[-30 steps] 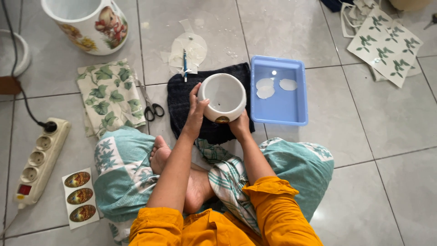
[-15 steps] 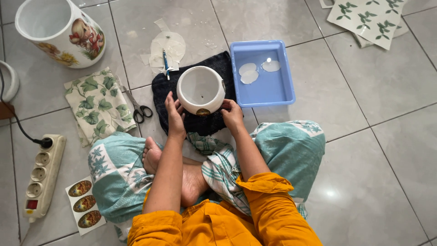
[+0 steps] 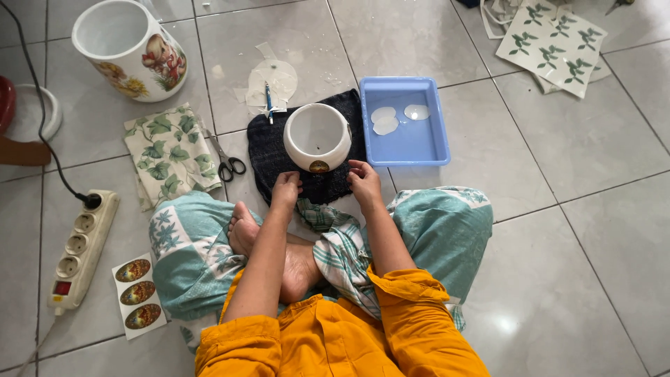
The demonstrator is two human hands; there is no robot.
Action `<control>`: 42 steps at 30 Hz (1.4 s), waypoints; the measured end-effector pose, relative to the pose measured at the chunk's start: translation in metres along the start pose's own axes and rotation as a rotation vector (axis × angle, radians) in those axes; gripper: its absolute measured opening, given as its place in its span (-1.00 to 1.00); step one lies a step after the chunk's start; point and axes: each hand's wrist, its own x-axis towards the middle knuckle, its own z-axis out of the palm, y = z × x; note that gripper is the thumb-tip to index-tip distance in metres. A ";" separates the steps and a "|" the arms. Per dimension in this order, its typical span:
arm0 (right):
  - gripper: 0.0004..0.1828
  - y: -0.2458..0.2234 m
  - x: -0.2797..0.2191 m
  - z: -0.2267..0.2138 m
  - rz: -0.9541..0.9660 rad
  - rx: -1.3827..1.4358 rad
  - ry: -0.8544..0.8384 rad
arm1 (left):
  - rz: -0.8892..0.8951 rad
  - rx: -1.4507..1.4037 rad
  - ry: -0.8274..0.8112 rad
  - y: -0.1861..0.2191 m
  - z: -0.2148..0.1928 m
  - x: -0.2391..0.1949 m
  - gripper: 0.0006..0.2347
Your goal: Applying decorative decals to a white ceramic pot while sitting on the floor.
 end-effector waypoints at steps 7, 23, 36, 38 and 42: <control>-0.68 0.003 -0.006 -0.004 -0.024 -0.002 -0.016 | 0.028 0.059 -0.030 0.027 -0.009 -0.035 -0.73; -0.50 -0.042 -0.041 0.004 -0.390 0.003 0.098 | 0.107 0.115 -0.014 0.052 -0.020 -0.067 -0.77; -0.44 -0.045 -0.034 0.013 -0.413 0.103 0.003 | 0.125 0.086 -0.037 0.056 -0.016 -0.065 -0.77; -0.42 -0.045 -0.034 0.013 -0.394 0.131 -0.004 | 0.121 0.085 -0.041 0.054 -0.014 -0.062 -0.76; -0.41 -0.039 -0.031 0.012 -0.339 0.160 -0.020 | 0.126 0.056 -0.048 0.053 -0.012 -0.058 -0.76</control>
